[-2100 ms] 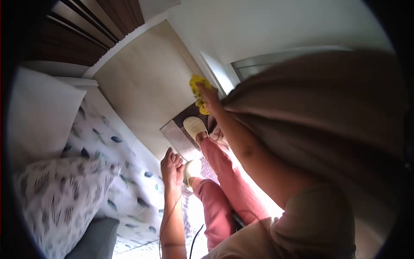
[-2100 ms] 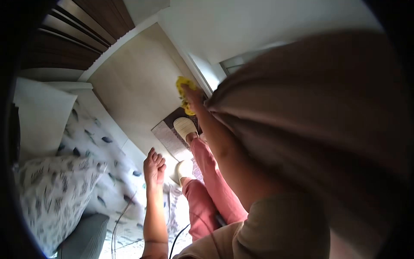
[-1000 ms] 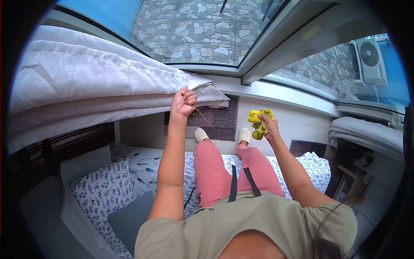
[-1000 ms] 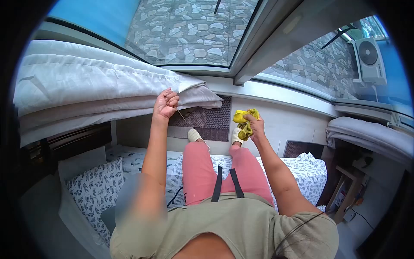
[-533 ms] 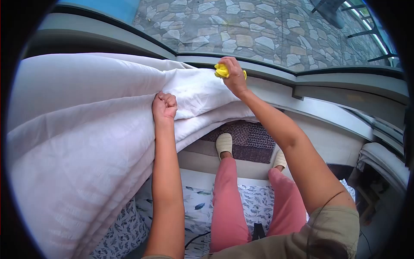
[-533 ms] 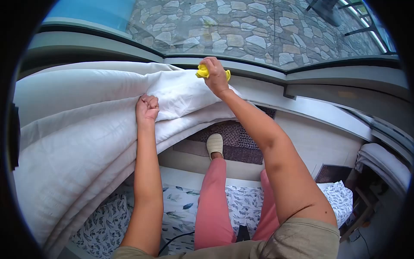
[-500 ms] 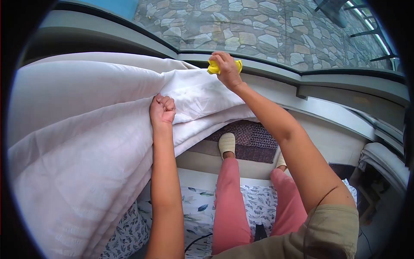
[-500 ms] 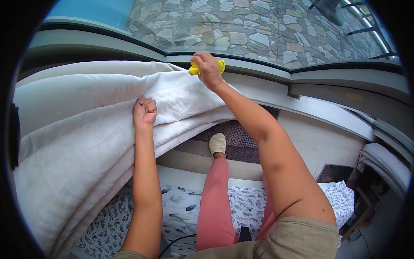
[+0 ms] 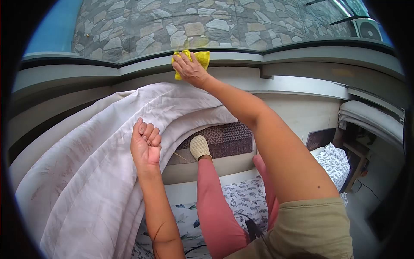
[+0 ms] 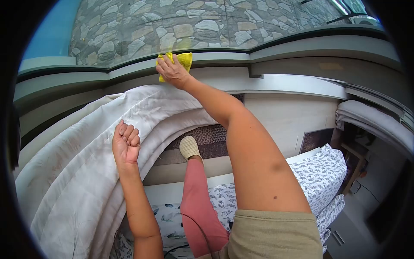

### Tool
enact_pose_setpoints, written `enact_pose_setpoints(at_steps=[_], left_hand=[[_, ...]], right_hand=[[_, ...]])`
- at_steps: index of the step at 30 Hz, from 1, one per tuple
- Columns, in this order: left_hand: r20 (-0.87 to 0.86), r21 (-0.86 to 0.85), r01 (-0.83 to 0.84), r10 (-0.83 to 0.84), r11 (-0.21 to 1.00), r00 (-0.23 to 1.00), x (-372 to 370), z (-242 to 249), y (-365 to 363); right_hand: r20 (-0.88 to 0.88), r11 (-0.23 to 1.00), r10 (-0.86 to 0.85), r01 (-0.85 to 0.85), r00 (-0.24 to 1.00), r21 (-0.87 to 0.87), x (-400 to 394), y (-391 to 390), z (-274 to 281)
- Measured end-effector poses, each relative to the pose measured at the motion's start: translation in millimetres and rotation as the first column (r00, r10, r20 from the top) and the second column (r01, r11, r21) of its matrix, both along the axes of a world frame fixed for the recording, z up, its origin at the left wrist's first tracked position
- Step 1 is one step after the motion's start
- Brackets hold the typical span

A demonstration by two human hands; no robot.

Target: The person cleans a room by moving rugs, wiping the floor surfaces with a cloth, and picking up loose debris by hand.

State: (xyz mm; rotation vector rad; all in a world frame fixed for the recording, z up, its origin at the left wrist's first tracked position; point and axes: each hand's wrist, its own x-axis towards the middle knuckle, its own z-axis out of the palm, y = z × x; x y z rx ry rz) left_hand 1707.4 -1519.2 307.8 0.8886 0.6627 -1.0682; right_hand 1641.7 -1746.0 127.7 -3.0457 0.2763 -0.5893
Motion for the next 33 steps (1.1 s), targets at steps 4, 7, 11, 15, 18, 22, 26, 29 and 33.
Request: enact_pose_setpoints(at_steps=[4, 7, 11, 15, 18, 22, 26, 29, 33], left_hand=[[-0.013, -0.056, 0.100, -0.101, 0.993, 0.995, -35.1, 0.5, -37.3], [0.010, -0.054, 0.171, -0.170, 0.984, 0.985, -64.6, 6.8, -66.1], [-0.007, -0.107, 0.242, -0.244, 0.964, 0.970, -101.3, 18.4, -88.3], [0.022, -0.072, 0.352, -0.351, 0.933, 0.936, -127.4, 38.6, -97.6], [0.028, -0.050, 0.412, -0.411, 0.910, 0.911, -138.3, 48.0, -99.5], [0.030, 0.008, 0.469, -0.469, 0.883, 0.883, -146.2, 53.8, -103.4], [0.019, 0.051, 0.526, -0.528, 0.849, 0.849, -163.1, 64.9, -112.9], [-0.048, 0.032, 0.591, -0.590, 0.806, 0.806, -189.7, 84.8, -130.9], [-0.166, 0.041, 0.723, -0.709, 0.690, 0.686, -252.2, 132.2, -165.8]], right_hand=[[-0.169, 0.974, -0.195, 0.171, 0.966, -0.146, -134.7, -77.0, 10.5], [-0.163, 0.914, -0.327, 0.268, 0.931, -0.303, -182.0, -102.5, 18.3], [-0.333, 0.798, -0.578, 0.432, 0.745, -0.420, -208.2, -111.2, 27.7], [-0.422, 0.740, -0.587, 0.248, 0.691, -0.625, -207.0, -107.5, 30.8], [-0.436, 0.756, -0.595, 0.284, 0.675, -0.590, -208.1, -111.0, 34.7], [-0.416, 0.786, -0.576, 0.336, 0.704, -0.519, -209.8, -113.4, 30.8], [-0.478, 0.781, -0.588, 0.612, 0.652, -0.127, -218.6, -104.7, 22.4], [-0.480, 0.101, -0.713, 0.752, 0.511, 0.651, -281.4, -88.9, 83.3], [-0.587, -0.294, -0.731, 0.616, 0.348, 0.731, -409.9, -57.8, 158.1]])
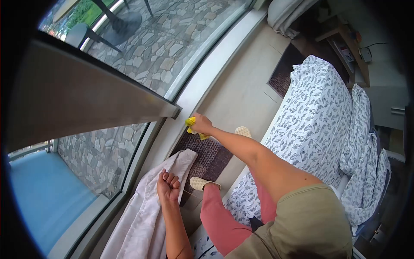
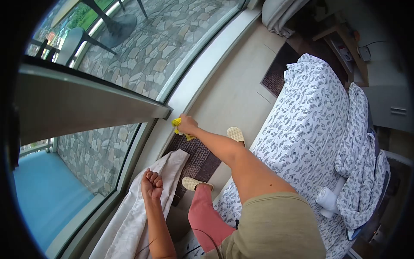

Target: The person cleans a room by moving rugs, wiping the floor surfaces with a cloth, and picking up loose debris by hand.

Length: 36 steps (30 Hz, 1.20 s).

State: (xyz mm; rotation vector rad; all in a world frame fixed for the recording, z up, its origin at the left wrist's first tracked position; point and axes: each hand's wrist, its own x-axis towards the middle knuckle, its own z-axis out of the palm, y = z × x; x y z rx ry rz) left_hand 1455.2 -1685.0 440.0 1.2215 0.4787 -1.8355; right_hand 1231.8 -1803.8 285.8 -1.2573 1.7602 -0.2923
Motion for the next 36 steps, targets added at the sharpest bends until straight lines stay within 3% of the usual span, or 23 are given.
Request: enact_pose_setpoints(at_steps=[2, 4, 6, 8, 10, 12, 15, 18, 20, 22, 23, 24, 26, 28, 32, 34, 35, 36], left_hand=[[0.004, 0.037, 0.107, -0.107, 0.994, 0.994, -46.0, 40.0, -22.3], [0.006, 0.027, 0.244, -0.244, 0.969, 0.970, -96.0, 78.9, -45.2], [-0.033, 0.051, 0.332, -0.331, 0.942, 0.943, -151.2, 116.7, -70.8], [-0.184, 0.052, 0.385, -0.370, 0.921, 0.911, -209.8, 150.0, -99.5], [-0.241, 0.053, 0.417, -0.393, 0.908, 0.887, -276.2, 182.8, -128.0], [-0.277, -0.047, 0.498, -0.490, 0.866, 0.826, -339.7, 214.7, -155.8], [-0.277, -0.096, 0.572, -0.574, 0.814, 0.771, -425.8, 244.5, -199.3], [-0.306, -0.114, 0.655, -0.654, 0.747, 0.692, -494.9, 251.8, -248.9], [-0.311, -0.097, 0.718, -0.706, 0.689, 0.636, -537.0, 245.7, -289.4], [-0.320, -0.069, 0.758, -0.734, 0.648, 0.598, -582.8, 241.0, -328.7], [-0.260, -0.072, 0.799, -0.785, 0.597, 0.563, -608.5, 239.4, -349.5], [-0.288, -0.044, 0.805, -0.779, 0.591, 0.556, -634.8, 233.6, -370.8], [-0.118, -0.070, 0.849, -0.850, 0.523, 0.514, -691.2, 224.1, -408.9], [-0.028, -0.139, 0.892, -0.902, 0.430, 0.431, -742.3, 208.6, -436.9], [-0.081, -0.190, 0.901, -0.920, 0.391, 0.383, -819.4, 180.2, -449.6], [-0.186, -0.072, 0.872, -0.865, 0.485, 0.466, -840.7, 145.4, -445.9], [-0.196, -0.057, 0.872, -0.862, 0.485, 0.467, -849.2, 123.5, -444.2], [-0.209, -0.034, 0.867, -0.852, 0.496, 0.480, -854.5, 99.9, -438.8]], right_hand=[[0.111, 0.963, -0.243, 0.226, 0.964, 0.146, -82.2, 16.8, 70.4], [0.338, 0.890, -0.443, 0.362, 0.830, 0.279, -169.8, 43.9, 114.4], [0.273, 0.827, -0.554, 0.482, 0.787, 0.288, -251.0, 66.0, 174.8], [0.334, 0.745, -0.667, 0.591, 0.666, 0.309, -322.9, 86.4, 224.5], [0.430, 0.603, -0.786, 0.704, 0.444, 0.375, -384.8, 100.7, 271.2], [0.432, 0.565, -0.803, 0.756, 0.411, 0.330, -441.5, 101.5, 311.5], [0.576, 0.438, -0.782, 0.867, 0.237, 0.237, -515.8, 89.8, 327.8], [0.666, 0.262, -0.745, 0.933, 0.033, 0.247, -577.0, 77.6, 325.1], [0.669, 0.209, -0.743, 0.944, -0.018, 0.257, -611.9, 71.1, 319.7], [0.654, -0.019, -0.734, 0.967, -0.186, 0.253, -633.2, 67.3, 319.9], [0.678, -0.027, -0.708, 0.967, -0.197, 0.253, -642.4, 69.0, 318.2], [0.712, -0.114, -0.662, 0.970, -0.236, 0.216, -647.5, 63.6, 327.3], [0.683, -0.171, -0.666, 0.953, -0.300, 0.251, -666.0, 49.5, 334.7], [0.680, -0.200, -0.650, 0.940, -0.340, 0.278, -686.7, 30.1, 316.2], [0.678, -0.202, -0.627, 0.921, -0.384, 0.334, -731.4, -35.6, 243.4], [0.686, -0.167, -0.630, 0.927, -0.363, 0.337, -751.3, -77.6, 180.0], [0.638, -0.149, -0.648, 0.890, -0.416, 0.430, -761.3, -100.2, 155.4], [0.610, -0.122, -0.735, 0.943, -0.294, 0.309, -767.8, -118.9, 109.1]])
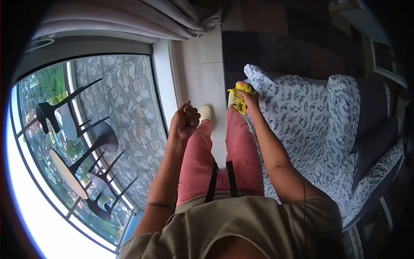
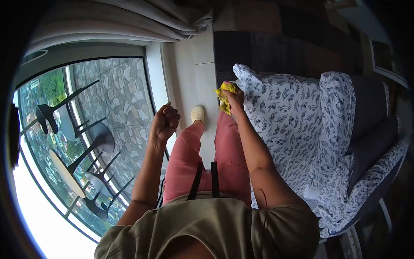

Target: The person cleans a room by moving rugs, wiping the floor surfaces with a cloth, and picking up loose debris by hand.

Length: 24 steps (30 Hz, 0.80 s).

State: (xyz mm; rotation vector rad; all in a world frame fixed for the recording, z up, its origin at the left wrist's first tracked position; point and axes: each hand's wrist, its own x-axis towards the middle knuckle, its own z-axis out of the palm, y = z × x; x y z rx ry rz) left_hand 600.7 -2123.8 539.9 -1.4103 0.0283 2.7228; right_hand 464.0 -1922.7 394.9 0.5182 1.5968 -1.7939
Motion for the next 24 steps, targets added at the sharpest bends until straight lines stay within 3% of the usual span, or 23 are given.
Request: enact_pose_setpoints(at_steps=[3, 6, 8, 10, 11, 13, 14, 15, 16, 17, 18, 19, 21, 23, 24], left_hand=[[0.084, 0.083, -0.065, 0.058, 0.994, 0.995, -17.8, -75.6, 6.4], [0.100, 0.123, -0.112, 0.100, 0.986, 0.990, -1.4, -163.8, -5.1], [0.233, 0.076, -0.110, 0.090, 0.991, 0.968, 3.4, -204.7, -12.9], [0.304, 0.057, -0.168, 0.143, 0.984, 0.942, 16.0, -244.7, -21.5], [0.321, 0.063, -0.171, 0.142, 0.983, 0.936, 24.4, -259.7, -25.4], [0.359, 0.054, -0.150, 0.121, 0.987, 0.925, 35.7, -281.1, -31.0], [0.375, 0.063, -0.158, 0.124, 0.985, 0.919, 38.3, -285.9, -35.9], [0.361, 0.102, -0.196, 0.147, 0.975, 0.921, 39.1, -286.4, -41.5], [0.343, 0.138, -0.230, 0.171, 0.963, 0.924, 37.5, -285.2, -47.4], [0.332, 0.084, -0.215, 0.176, 0.973, 0.927, 32.5, -284.5, -50.1], [0.329, 0.082, -0.206, 0.169, 0.975, 0.929, 29.8, -285.9, -53.1], [0.334, 0.073, -0.197, 0.162, 0.978, 0.928, 25.8, -288.8, -56.5], [0.332, 0.069, -0.207, 0.173, 0.976, 0.927, 23.5, -296.6, -63.3], [0.334, 0.083, -0.227, 0.188, 0.970, 0.924, 18.9, -296.3, -75.7], [0.324, 0.093, -0.257, 0.215, 0.962, 0.921, 13.2, -298.4, -81.5]], right_hand=[[-0.183, 0.945, 0.247, -0.194, 0.952, 0.264, -20.6, -53.1, -134.1], [-0.439, 0.857, 0.468, -0.272, 0.767, 0.438, -59.6, -112.1, -259.4], [-0.642, 0.901, 0.434, -0.313, 0.632, 0.301, -82.5, -144.8, -345.2], [-0.640, 0.766, 0.639, -0.276, 0.426, 0.581, -92.6, -167.3, -390.5], [-0.628, 0.760, 0.645, -0.287, 0.435, 0.583, -77.6, -173.3, -409.6], [-0.608, 0.611, 0.791, -0.027, 0.064, 0.791, -32.0, -175.2, -430.9], [-0.545, 0.535, 0.838, -0.171, -0.019, 0.828, 1.9, -168.1, -437.3], [-0.479, 0.405, 0.857, -0.325, -0.191, 0.855, 42.3, -151.8, -438.6], [-0.519, 0.317, 0.784, -0.499, -0.340, 0.807, 91.2, -124.6, -453.5], [-0.544, 0.128, 0.719, -0.688, -0.431, 0.715, 130.2, -98.5, -448.2], [-0.598, -0.083, 0.565, -0.760, -0.569, 0.644, 153.5, -76.7, -446.1], [-0.594, -0.077, 0.566, -0.754, -0.572, 0.652, 157.1, -75.8, -460.8], [-0.790, 0.020, 0.190, -0.803, -0.582, 0.596, 155.4, -83.1, -488.0], [-0.705, 0.076, 0.319, -0.725, -0.633, 0.685, 98.7, -146.6, -467.8], [-0.705, 0.209, 0.375, -0.686, -0.602, 0.697, 62.7, -187.1, -465.6]])
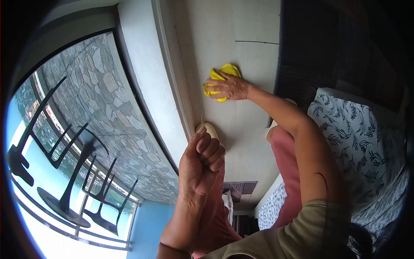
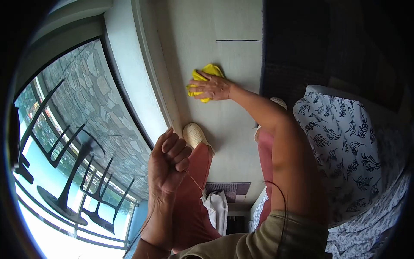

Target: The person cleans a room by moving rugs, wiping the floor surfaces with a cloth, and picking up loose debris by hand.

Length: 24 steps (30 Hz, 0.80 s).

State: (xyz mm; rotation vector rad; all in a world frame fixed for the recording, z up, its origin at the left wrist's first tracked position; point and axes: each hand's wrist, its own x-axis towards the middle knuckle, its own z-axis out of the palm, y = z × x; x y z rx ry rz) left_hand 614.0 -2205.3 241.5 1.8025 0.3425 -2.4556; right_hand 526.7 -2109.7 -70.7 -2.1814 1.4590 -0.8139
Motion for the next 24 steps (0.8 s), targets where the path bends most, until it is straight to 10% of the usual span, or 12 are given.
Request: enact_pose_setpoints(at_steps=[6, 9, 12, 14, 16, 20, 24], left_hand=[[-0.064, -0.096, 0.019, -0.025, 0.995, 0.998, -13.4, -5.5, -18.1], [-0.064, -0.112, 0.040, -0.048, 0.993, 0.997, -18.6, -10.7, -24.0], [-0.073, -0.091, 0.037, -0.044, 0.995, 0.996, -33.5, -20.2, -21.1], [0.002, -0.159, 0.146, -0.147, 0.977, 0.989, -44.1, -28.2, -15.6], [-0.021, -0.157, 0.172, -0.177, 0.973, 0.984, -51.0, -33.8, -10.8], [-0.110, -0.151, 0.195, -0.213, 0.969, 0.971, -65.0, -36.1, -8.8], [-0.070, -0.197, 0.267, -0.285, 0.943, 0.956, -76.5, -40.6, -4.5]], right_hand=[[-0.202, 0.589, -0.796, 0.807, 0.570, -0.045, -127.0, -191.4, 7.7], [-0.250, 0.766, -0.575, 0.620, 0.779, 0.171, -70.9, -158.2, 15.6], [-0.126, 0.958, 0.035, 0.002, 0.991, 0.286, -5.0, -56.6, 37.9], [-0.030, 0.933, 0.351, -0.347, 0.936, 0.096, 2.5, 2.0, 20.7], [0.034, 0.944, 0.328, -0.329, 0.944, 0.016, -33.7, 2.7, 2.9], [-0.208, 0.911, -0.375, 0.401, 0.903, 0.094, -189.9, -74.3, 12.4], [-0.459, 0.363, -0.864, 0.887, 0.206, -0.287, -311.5, -97.7, 22.8]])
